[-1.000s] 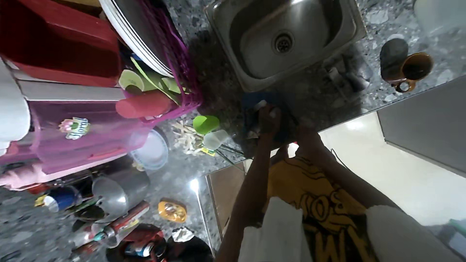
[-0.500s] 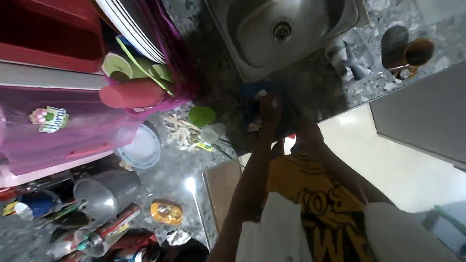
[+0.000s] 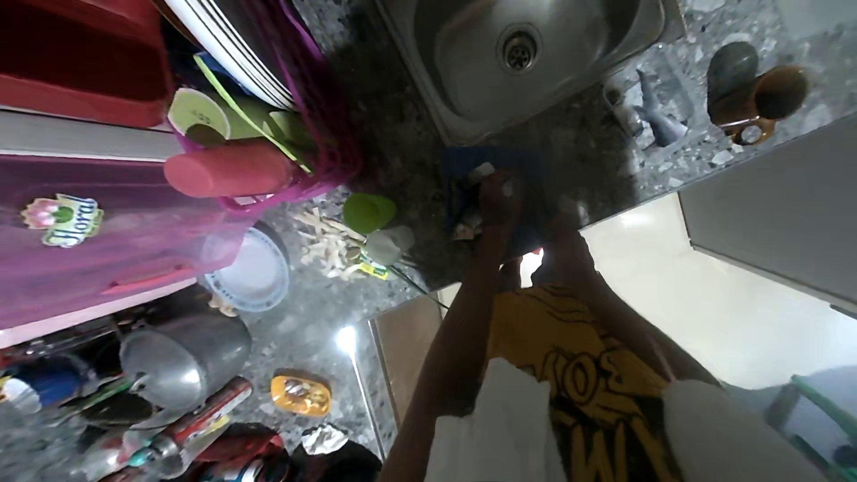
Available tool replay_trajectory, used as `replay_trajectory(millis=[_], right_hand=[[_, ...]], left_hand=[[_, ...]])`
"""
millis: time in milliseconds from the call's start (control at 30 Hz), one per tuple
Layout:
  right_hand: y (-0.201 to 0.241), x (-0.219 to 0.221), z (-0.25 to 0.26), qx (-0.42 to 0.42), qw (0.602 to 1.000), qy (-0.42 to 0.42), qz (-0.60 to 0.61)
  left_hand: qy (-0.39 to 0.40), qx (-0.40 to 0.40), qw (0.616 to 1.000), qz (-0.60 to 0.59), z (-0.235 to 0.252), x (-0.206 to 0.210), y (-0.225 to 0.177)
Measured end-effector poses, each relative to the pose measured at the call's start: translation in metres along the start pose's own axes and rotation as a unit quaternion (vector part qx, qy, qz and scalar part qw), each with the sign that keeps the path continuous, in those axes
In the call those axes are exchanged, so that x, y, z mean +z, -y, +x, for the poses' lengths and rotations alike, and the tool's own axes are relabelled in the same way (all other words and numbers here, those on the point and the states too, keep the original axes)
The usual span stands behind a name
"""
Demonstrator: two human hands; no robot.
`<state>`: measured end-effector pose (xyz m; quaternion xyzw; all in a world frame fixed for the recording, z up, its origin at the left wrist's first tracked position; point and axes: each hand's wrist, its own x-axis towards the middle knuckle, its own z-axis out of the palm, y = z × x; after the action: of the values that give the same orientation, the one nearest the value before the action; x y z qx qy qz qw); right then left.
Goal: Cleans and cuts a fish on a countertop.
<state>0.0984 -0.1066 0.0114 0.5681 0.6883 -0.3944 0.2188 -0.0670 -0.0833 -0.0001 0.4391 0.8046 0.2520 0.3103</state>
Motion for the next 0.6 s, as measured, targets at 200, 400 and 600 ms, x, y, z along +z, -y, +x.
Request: replay_trajectory(millis=[200,400,600], right_hand=[[-0.002,0.007,-0.001,0.021,1.0,0.012,-0.002],[0.013,0.01,0.004,0.035,0.999,0.01,0.037],[0.017,0.004,0.0,0.064,0.995,0.019,0.08]], left_hand=[[0.04,-0.042,0.997,0.042,0.0,-0.004,-0.009],[0.054,0.005,0.997,0.048,-0.008,-0.012,-0.002],[-0.006,0.025,0.998,0.052,0.007,-0.001,0.003]])
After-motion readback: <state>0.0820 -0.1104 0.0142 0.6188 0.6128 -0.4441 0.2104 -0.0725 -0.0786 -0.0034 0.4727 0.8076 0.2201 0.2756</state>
